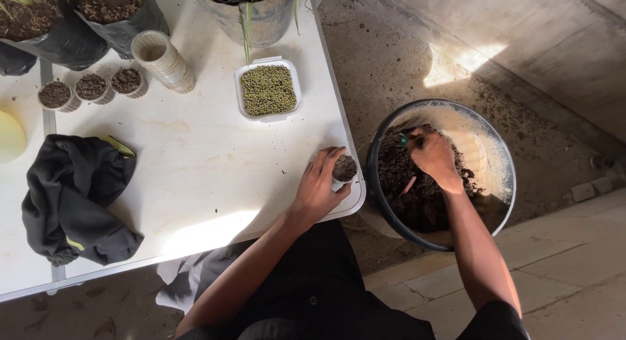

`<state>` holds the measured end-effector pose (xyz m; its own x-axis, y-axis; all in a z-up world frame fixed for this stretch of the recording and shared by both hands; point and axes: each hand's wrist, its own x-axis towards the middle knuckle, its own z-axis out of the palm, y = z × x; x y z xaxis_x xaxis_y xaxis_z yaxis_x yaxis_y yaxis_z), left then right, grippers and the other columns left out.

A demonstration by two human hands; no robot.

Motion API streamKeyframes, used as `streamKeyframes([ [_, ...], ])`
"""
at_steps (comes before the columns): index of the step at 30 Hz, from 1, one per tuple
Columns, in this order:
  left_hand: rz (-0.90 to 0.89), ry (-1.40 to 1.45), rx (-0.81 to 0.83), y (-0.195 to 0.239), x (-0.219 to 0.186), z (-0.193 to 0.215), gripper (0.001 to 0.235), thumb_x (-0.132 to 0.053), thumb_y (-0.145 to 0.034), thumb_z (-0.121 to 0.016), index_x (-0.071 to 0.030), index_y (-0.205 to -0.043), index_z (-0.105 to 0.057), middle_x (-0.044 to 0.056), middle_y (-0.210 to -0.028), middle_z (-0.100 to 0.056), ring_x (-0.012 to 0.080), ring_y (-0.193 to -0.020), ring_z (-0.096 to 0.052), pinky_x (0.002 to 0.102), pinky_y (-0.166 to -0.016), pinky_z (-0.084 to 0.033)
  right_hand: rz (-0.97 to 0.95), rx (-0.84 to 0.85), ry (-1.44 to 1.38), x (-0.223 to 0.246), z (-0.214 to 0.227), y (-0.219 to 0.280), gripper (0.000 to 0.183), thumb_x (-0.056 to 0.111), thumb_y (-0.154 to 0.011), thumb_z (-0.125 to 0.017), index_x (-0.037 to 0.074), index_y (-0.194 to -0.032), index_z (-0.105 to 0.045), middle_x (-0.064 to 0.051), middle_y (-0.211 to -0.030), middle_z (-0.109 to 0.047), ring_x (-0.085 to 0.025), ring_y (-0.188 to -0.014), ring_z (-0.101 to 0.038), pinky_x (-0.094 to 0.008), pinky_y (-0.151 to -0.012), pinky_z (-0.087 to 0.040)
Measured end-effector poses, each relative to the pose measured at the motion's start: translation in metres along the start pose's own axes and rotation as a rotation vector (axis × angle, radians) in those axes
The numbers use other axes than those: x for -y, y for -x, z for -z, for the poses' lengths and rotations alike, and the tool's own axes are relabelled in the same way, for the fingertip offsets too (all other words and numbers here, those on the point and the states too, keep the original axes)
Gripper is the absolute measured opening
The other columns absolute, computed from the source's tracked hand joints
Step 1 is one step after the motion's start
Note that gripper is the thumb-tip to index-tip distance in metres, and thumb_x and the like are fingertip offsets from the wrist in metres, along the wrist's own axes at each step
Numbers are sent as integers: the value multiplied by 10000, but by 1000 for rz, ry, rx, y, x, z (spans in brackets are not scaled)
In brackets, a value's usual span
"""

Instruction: The person scoops soil from a large metal bowl into small plastic cups using a small green trowel. They then use the trowel to level and compact the soil inside each cup. The person repeats this process for several cups arranged on a white table.

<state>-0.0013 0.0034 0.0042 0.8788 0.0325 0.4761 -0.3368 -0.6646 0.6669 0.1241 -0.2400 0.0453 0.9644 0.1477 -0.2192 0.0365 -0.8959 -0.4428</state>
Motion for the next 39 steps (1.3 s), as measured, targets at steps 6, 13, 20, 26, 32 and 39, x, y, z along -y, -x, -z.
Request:
streamKeyframes([
  [6, 53, -67, -48, 19, 3, 30, 837, -174, -715, -875, -127, -1458, -493, 119, -1221, -564, 379, -1062, -701, 469, -912, -530, 76, -117, -124, -31, -1, -23, 276, 162, -1004, -557, 27, -1201, -696, -326, -1082, -700, -554, -1049, -653, -700, -861, -509],
  [13, 141, -244, -80, 53, 39, 68, 767, -411, -877, -805, -100, -1475, -437, 131, -1270, -577, 299, -1110, -631, 446, -874, -540, 139, -122, -307, 27, 9, 10, 158, 30, -1025, -527, 96, -1030, -670, -15, -795, -575, -104, -604, -395, -291, -524, -275],
  [20, 202, -245, -135, 55, 43, 71, 819, -262, -700, -912, -150, -1416, -531, 115, -1195, -612, 374, -1012, -744, 472, -990, -517, 517, 44, -88, 143, -22, 51, 224, 25, -981, -580, 42, -1158, -717, -272, -981, -719, -432, -834, -689, -577, -753, -549],
  [26, 274, -185, -121, 58, 42, 72, 859, -288, -694, -902, -139, -1435, -493, 143, -1201, -640, 414, -1054, -729, 505, -1017, -512, 769, -52, 7, 139, -77, 51, 189, 88, -1019, -597, 86, -1171, -708, -186, -977, -759, -445, -864, -720, -551, -686, -562],
  [32, 293, -8, -158, 56, 34, 84, 753, -404, -787, -794, -28, -1401, -570, 247, -1288, -659, 458, -1160, -671, 569, -1017, -521, 925, -218, 185, 129, -91, 59, 177, 184, -1070, -579, 182, -1205, -693, -89, -983, -736, -383, -801, -736, -493, -621, -584],
  [39, 276, -24, -292, 61, 45, 75, 353, -353, -944, -695, -85, -1161, -775, 164, -1168, -758, 372, -1089, -721, 518, -955, -564, 1005, -247, 121, 119, -97, 53, 194, 149, -1067, -588, 166, -1210, -719, -82, -950, -704, -347, -801, -744, -433, -613, -597],
])
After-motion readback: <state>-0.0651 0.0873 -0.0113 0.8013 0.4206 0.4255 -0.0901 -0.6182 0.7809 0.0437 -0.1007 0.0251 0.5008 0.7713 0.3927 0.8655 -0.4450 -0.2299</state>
